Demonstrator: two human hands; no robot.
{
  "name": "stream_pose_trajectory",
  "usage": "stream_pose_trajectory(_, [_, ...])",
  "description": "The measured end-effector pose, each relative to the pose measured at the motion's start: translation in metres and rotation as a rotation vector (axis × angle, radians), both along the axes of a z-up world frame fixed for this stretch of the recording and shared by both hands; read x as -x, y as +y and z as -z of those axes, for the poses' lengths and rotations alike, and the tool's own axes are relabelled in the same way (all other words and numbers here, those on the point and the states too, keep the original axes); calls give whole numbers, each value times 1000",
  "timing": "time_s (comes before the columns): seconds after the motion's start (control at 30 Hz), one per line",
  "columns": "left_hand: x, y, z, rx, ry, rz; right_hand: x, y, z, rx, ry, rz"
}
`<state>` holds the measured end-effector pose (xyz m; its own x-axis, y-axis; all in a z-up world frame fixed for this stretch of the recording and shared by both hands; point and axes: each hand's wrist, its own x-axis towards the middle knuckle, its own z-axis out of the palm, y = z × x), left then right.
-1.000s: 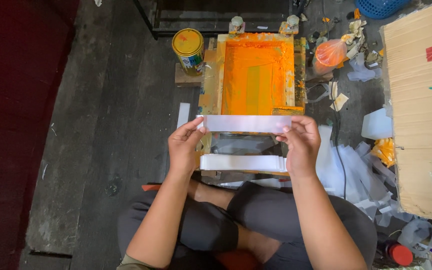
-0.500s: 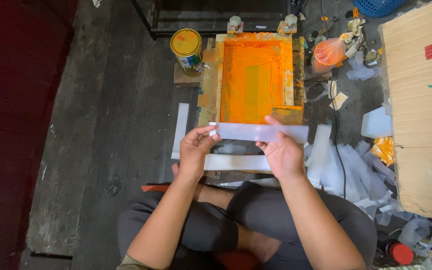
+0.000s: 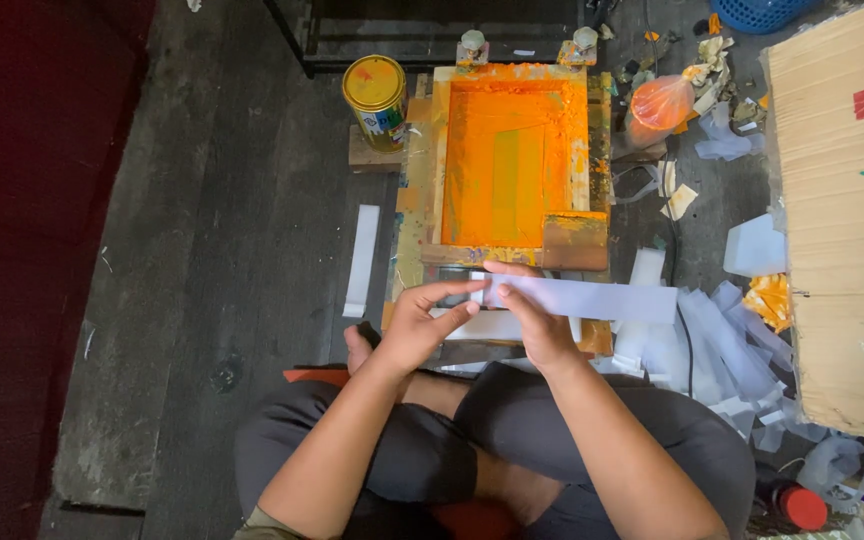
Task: The person spreads orange ink evenly across a screen printing frame using a squeegee. They then pick up a white strip of material, inspect it, and place it onto the inked screen.
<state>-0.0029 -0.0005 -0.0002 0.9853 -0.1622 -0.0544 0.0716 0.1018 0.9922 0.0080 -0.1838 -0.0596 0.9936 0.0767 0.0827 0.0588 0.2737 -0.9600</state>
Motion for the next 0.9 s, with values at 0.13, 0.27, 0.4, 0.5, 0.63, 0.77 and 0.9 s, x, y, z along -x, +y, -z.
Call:
stream_pose_trajectory(0.13, [0, 1, 4, 0, -24, 16, 1, -1, 10, 19, 7, -8])
stream_pose_trajectory(0.27, [0, 2, 2, -14, -21, -13, 0, -1, -1, 47, -9, 10])
stream_pose_trajectory(0.4, [-3, 4, -3, -23, 11, -79, -1, -3, 5, 47, 1, 60])
stream_pose_trajectory(0.5, [-7, 6, 8, -39, 22, -139, -5, -8, 8, 58, -3, 84])
stream_pose_trajectory(0.63, [-12, 14, 10, -64, 31, -186, -8, -11, 13, 51, -9, 94])
stream_pose_trajectory(0.77, [-11, 18, -5, 28, 115, -347, -8, -12, 14, 41, -6, 116])
stream_pose_trajectory(0.9, [-20, 22, 2, 28, 133, -478, -9, -14, 9, 54, -20, 133])
